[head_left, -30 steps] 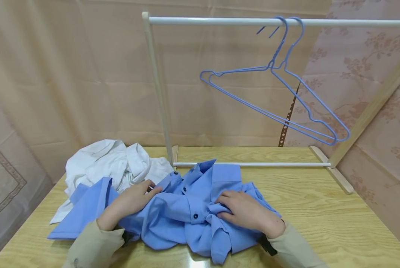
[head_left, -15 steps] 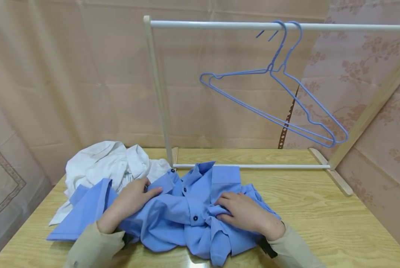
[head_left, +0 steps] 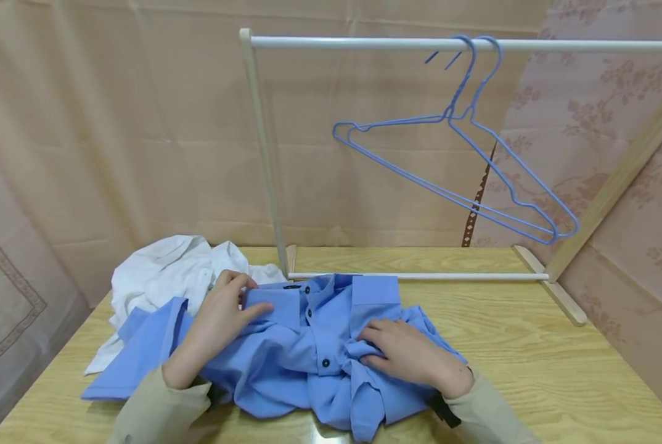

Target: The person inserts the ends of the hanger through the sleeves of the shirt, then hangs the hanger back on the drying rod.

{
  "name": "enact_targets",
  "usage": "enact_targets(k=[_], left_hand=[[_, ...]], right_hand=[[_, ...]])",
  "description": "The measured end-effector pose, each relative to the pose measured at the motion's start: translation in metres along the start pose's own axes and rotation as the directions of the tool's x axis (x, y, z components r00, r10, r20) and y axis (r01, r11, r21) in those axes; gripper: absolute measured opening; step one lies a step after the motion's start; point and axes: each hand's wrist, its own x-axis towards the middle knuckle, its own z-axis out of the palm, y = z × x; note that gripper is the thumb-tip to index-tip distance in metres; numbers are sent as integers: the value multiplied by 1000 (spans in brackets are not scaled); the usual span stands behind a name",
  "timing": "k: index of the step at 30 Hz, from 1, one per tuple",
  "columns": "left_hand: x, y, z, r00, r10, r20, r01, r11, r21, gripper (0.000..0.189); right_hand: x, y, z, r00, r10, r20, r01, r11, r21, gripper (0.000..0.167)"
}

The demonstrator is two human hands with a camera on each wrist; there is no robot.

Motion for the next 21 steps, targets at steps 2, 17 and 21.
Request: enact_targets(k=[2, 17, 21], left_hand=[[1, 1, -1, 1000, 10, -14, -10, 1000, -13, 33], [-4, 11, -11, 954, 282, -101, -286, 958, -27, 27], [-8, 14, -12, 955, 286, -80, -288, 957, -21, 25]], right_hand=[[0, 0, 0, 1000, -1, -2, 1, 1000, -6, 27], [26, 12, -40, 989, -119, 84, 104, 980, 167, 40], [42, 22, -56, 982, -145, 119, 106, 952, 287, 33]])
